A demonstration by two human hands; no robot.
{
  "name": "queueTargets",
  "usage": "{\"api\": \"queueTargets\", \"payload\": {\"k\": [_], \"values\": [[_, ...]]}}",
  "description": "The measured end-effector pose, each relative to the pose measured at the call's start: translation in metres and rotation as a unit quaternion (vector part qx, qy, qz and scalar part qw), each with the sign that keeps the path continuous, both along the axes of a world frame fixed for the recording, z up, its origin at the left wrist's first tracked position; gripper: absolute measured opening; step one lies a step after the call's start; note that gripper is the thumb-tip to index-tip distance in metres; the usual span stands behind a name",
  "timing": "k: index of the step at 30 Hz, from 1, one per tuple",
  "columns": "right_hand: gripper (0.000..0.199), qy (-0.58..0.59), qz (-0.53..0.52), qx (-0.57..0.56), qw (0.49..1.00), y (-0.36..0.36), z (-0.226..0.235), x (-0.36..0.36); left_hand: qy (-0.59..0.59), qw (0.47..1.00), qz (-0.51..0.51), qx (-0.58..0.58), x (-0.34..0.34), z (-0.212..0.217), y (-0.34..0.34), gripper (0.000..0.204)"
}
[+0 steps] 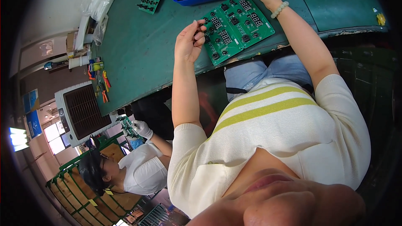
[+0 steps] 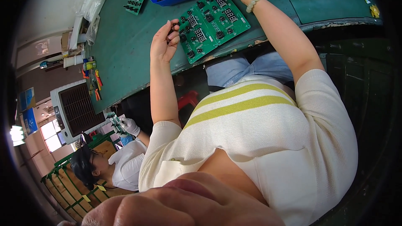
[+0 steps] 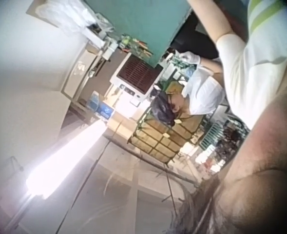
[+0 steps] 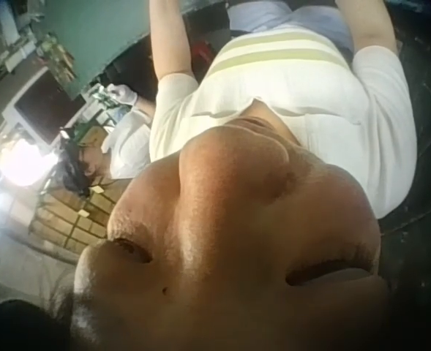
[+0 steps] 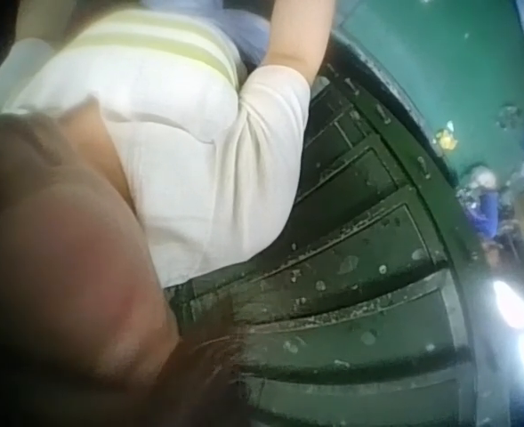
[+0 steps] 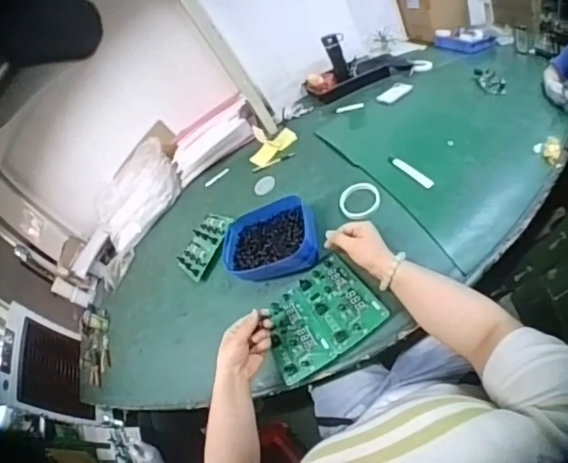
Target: Insert electronic components into a printed circuit board.
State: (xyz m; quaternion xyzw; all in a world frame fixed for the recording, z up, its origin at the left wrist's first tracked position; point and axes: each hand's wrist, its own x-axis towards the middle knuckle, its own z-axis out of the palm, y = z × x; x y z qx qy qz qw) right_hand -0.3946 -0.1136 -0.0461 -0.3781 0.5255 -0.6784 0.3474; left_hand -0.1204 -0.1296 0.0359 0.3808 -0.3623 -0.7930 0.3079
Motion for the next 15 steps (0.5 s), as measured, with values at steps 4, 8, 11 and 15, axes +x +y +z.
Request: {"api": "queueTargets", "payload": {"k": [4,8,11,15], "values": [[0.022,0.015,-0.006,0.001,1.000,0.000,0.000,0.000,-0.040,0.998,-0.011,-0.039,-0.001,0.001,0.000,0.011],[0.022,0.025,-0.003,0.009,1.000,0.000,0.001,0.000,-0.051,0.997,-0.001,-0.054,0.001,0.000,0.000,0.008],[0.023,0.019,0.003,0.005,1.000,-0.001,-0.005,-0.001,-0.106,0.990,0.003,-0.095,-0.002,-0.004,0.002,0.010],[0.024,0.016,0.010,0.014,1.000,0.000,-0.001,0.000,-0.306,0.887,-0.027,-0.345,-0.009,-0.012,0.009,0.013]]}}
